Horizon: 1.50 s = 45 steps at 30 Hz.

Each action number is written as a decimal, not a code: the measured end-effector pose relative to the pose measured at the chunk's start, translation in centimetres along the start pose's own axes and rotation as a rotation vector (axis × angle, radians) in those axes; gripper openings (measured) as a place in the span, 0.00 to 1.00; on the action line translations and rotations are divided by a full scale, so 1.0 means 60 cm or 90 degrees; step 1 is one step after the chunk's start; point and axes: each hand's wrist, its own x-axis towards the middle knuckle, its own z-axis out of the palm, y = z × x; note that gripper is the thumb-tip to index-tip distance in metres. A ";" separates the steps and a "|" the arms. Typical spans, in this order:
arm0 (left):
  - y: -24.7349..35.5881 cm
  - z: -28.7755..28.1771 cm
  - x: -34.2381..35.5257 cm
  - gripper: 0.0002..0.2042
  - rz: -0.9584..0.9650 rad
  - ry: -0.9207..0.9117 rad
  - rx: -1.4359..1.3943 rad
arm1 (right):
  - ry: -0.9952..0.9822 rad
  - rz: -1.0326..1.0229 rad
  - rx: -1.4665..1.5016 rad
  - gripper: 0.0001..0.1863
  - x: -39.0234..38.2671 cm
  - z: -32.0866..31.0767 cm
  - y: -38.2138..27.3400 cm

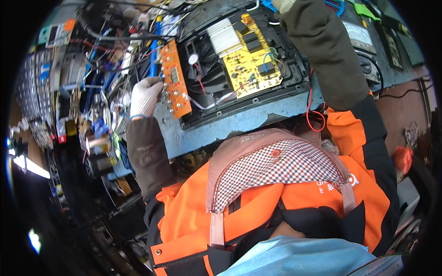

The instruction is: The person removes a blue fan cover from an open electronic device, then uses a screwdriver to unscrew components on the circuit board. They connect multimeter probes to test points on the board and adjust connections while observing readings.

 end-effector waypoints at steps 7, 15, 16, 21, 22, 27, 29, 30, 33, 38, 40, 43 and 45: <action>-0.015 -0.001 -0.007 0.16 0.071 0.108 0.005 | 0.067 -0.146 -0.253 0.08 -0.023 -0.015 0.016; 0.302 0.126 0.046 0.21 0.206 -0.202 -0.247 | 0.030 -0.314 -0.403 0.14 -0.079 0.031 0.018; 0.330 0.139 0.070 0.20 0.195 -0.251 -0.248 | -0.008 -0.346 -0.418 0.13 -0.087 0.043 0.010; 0.441 0.252 0.217 0.19 0.163 -0.388 -0.279 | 0.029 -0.496 -0.455 0.09 -0.081 0.031 0.007; 0.451 0.280 0.244 0.18 0.150 -0.419 -0.289 | 0.035 -0.493 -0.468 0.08 -0.078 0.024 0.010; 0.454 0.349 0.331 0.17 0.071 -0.528 -0.320 | 0.036 -0.465 -0.434 0.07 -0.067 0.036 0.017; 0.457 0.369 0.350 0.17 0.057 -0.561 -0.335 | 0.035 -0.444 -0.411 0.07 -0.068 0.035 0.014; 0.457 0.375 0.361 0.17 0.052 -0.574 -0.347 | 0.046 -0.459 -0.409 0.08 -0.070 0.039 0.015; 0.451 0.384 0.381 0.17 0.001 -0.609 -0.394 | 0.036 -0.468 -0.430 0.08 -0.069 0.041 0.020; 0.530 0.338 0.288 0.08 -0.107 -0.588 -0.569 | 0.025 -0.475 -0.451 0.13 -0.073 0.027 0.014; 0.519 0.318 0.277 0.09 -0.044 -0.535 -0.717 | -0.012 -0.447 -0.439 0.13 -0.089 0.053 -0.007; 0.531 0.336 0.298 0.11 0.105 -0.457 -0.635 | -0.033 -0.506 -0.483 0.15 -0.078 0.034 0.008; 0.524 0.293 0.301 0.12 0.116 -0.445 -0.743 | -0.068 -0.530 -0.477 0.17 -0.088 0.045 -0.004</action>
